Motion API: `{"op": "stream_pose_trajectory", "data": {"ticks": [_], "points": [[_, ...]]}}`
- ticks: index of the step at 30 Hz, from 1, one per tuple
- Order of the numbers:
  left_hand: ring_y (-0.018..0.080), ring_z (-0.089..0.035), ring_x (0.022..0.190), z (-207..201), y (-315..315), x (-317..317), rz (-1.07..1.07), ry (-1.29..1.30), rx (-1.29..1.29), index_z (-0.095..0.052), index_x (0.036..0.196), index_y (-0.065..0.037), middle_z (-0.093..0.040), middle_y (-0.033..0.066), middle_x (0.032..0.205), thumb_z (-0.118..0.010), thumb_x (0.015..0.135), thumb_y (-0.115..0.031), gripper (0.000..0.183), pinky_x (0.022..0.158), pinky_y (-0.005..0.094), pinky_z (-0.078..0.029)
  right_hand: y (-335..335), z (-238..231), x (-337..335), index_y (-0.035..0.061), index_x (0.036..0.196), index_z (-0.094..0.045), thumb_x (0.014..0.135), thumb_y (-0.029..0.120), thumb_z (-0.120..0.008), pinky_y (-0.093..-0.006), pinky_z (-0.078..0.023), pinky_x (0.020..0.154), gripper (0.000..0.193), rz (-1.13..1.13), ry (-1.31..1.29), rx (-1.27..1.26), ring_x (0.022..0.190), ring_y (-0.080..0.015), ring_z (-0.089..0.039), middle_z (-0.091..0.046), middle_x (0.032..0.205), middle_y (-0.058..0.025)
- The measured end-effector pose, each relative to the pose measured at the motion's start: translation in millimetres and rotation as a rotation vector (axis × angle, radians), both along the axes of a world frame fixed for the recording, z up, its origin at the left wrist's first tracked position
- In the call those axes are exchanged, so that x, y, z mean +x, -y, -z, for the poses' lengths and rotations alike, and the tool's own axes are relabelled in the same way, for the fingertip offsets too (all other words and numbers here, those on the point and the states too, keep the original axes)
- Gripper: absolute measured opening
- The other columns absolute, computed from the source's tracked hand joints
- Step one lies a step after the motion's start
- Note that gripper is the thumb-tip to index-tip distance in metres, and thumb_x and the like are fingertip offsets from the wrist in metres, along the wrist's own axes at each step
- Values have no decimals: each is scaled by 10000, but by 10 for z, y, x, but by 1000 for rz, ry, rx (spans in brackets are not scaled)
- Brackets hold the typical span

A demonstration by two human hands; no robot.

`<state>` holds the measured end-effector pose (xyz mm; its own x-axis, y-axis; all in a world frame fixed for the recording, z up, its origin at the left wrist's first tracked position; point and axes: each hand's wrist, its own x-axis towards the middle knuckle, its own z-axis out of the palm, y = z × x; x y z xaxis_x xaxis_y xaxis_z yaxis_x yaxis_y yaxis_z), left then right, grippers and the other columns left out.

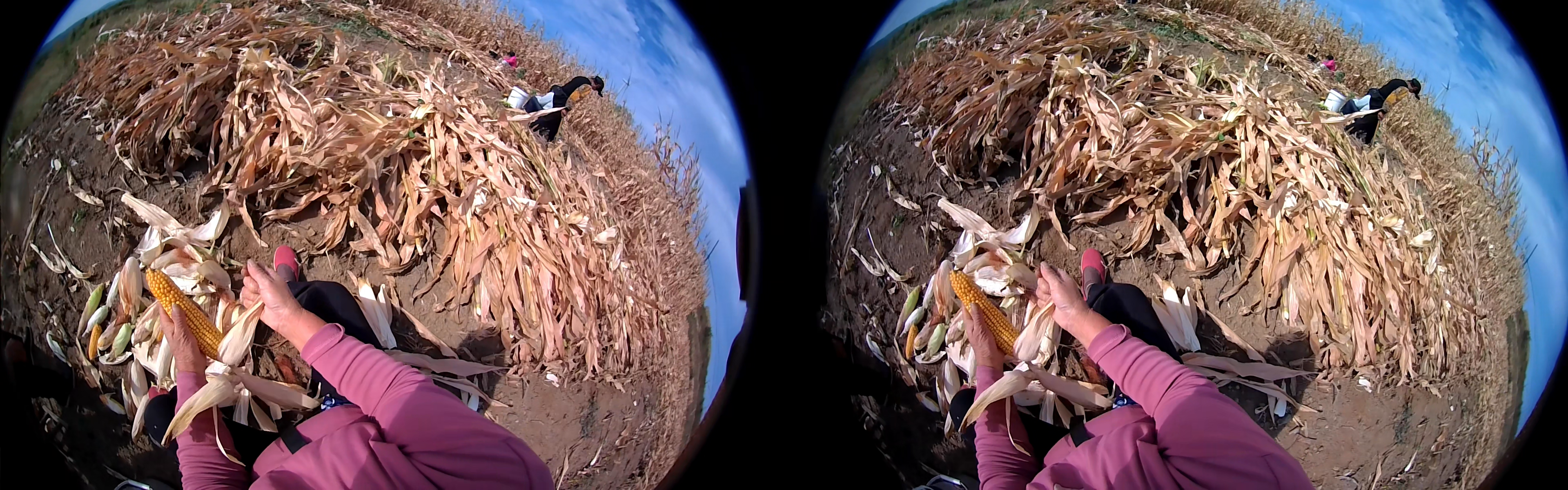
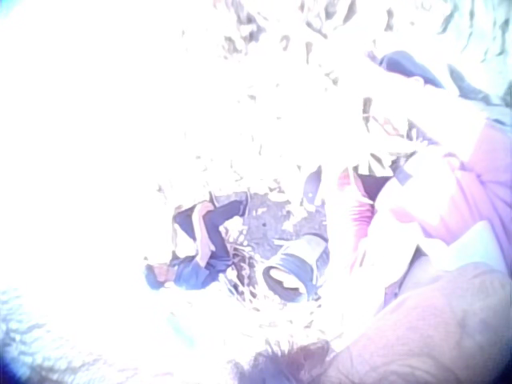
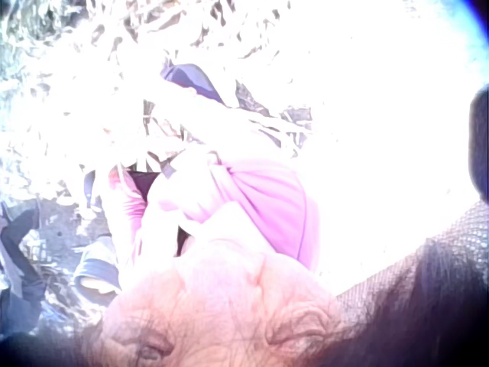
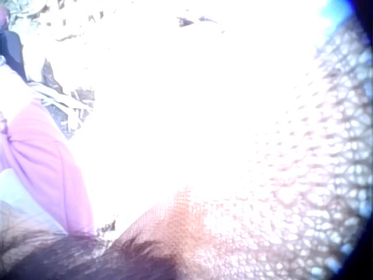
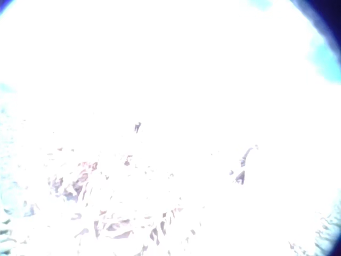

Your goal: The person sits on the ground in a field and shucks corn cobs by hand. They remove the husks from each cob and place the shucked corn into a nearby bucket.

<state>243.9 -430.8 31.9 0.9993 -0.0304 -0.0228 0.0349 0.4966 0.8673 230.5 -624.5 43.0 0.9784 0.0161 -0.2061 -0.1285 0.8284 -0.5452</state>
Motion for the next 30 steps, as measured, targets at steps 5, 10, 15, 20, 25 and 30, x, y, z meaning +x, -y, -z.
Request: {"op": "stream_pose_trajectory", "data": {"ticks": [5,10,15,20,25,30], "points": [[147,-583,804,-441,-287,151,-337,-72,-91,-455,1166,-57,-546,55,958,-617,881,-350,441,688,291,-520,150,103,-191,115,865,-517,959,286,-504,-208,-256,448,196,-68,-9,42,477,-65,-293,-319,558,64],[162,-595,865,-409,-505,128,-265,30,-81,-409,1251,-71,-545,55,1008,-606,887,-307,477,725,305,-533,42,16,-11,106,860,-525,945,309,-528,-239,-283,488,220,-89,-5,80,504,-88,-299,-326,564,57],[187,-597,785,-358,-521,142,-94,126,-134,-439,1111,-69,-592,90,893,-601,870,-200,319,674,295,-512,737,67,-20,122,790,-485,958,299,-509,-250,-408,568,245,341,-98,-79,556,-81,-409,-400,610,53],[218,-581,801,-481,-752,114,-176,146,-256,-458,1088,-61,-576,105,862,-605,864,-262,336,743,337,-498,733,400,-205,68,962,-539,958,227,-516,-255,-441,567,160,138,-84,-383,555,-75,-458,-494,662,39],[230,-582,811,-364,-971,120,-244,166,-319,-480,1100,-62,-577,98,855,-602,866,-366,402,771,360,-492,195,879,-540,77,1310,-418,826,281,-650,-404,-421,936,574,-819,5,-2127,1150,-282,-500,-507,1228,-123],[235,-597,819,-314,-865,157,-259,-30,-453,-483,1132,-69,-597,102,887,-575,869,-485,500,789,363,-498,397,936,-349,39,1242,-497,835,250,-594,-357,-440,894,469,-404,36,-1680,1095,-287,-554,-589,1101,-159]]}}
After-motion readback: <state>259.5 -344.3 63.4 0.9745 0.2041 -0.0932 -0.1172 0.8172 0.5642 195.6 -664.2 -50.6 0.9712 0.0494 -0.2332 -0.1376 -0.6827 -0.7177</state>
